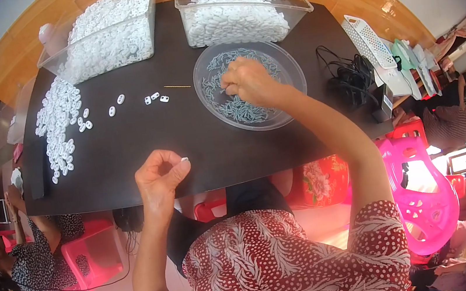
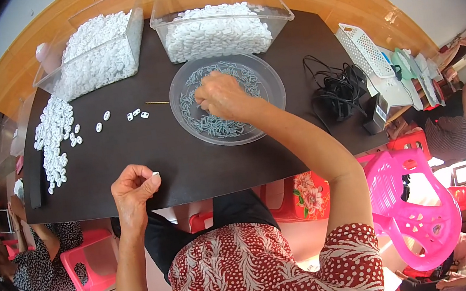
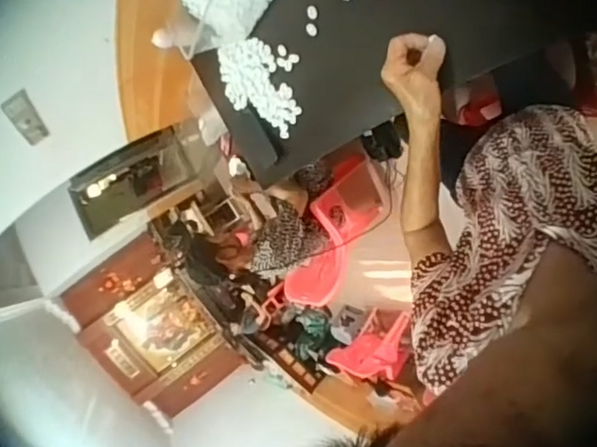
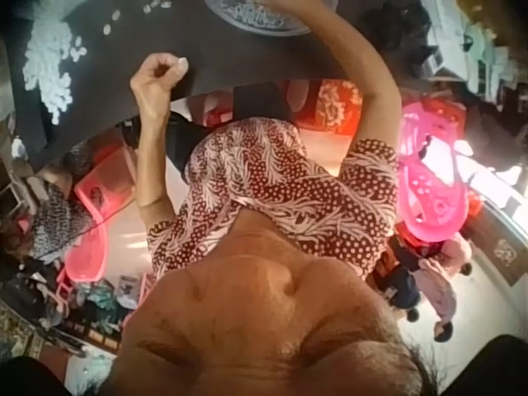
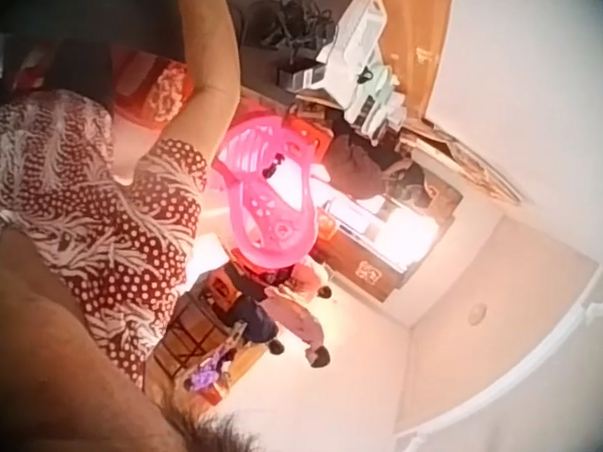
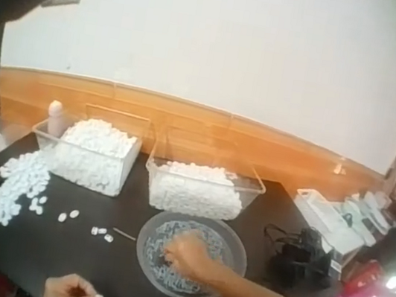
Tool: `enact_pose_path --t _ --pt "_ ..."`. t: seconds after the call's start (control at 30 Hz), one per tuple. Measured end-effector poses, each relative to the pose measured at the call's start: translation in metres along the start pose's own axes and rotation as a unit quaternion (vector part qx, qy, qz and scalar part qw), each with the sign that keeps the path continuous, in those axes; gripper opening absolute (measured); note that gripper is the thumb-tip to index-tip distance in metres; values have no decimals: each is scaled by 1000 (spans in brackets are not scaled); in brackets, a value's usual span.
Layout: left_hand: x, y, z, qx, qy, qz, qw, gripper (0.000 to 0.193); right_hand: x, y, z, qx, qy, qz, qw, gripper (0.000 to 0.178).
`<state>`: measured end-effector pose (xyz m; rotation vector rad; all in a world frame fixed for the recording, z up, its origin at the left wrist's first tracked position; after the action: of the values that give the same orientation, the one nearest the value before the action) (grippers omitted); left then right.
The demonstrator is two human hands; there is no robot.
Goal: Manually assembling small white plastic components with metal pins at a workshop table.
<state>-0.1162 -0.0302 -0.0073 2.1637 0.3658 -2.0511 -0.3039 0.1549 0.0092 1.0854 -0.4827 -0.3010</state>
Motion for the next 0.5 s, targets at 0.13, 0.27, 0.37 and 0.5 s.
enact_pose_path --t 0.13,0.27,0.37,0.5 --pt "4 1 -3 -6 1 -24 1000 15 1 -9 6 22 13 -46 999 7" --pt "5 5 -4 -27 -7 -42 999 14 1 -12 6 41 30 -66 997 8" --pt "5 5 -3 -30 -6 -37 999 13 2 -8 6 13 2 -13 1000 9" --pt "4 1 -4 -29 9 -47 998 13 12 -4 7 -5 3 -7 1000 10"
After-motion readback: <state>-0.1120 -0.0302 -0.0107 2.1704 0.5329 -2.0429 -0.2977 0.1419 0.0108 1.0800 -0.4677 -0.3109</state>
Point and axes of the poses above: each hand's wrist, its own z-axis towards the middle knuckle, its own y-axis out of the back of the hand, x = y × z, the point moved 5 cm from there along z, towards the middle knuckle
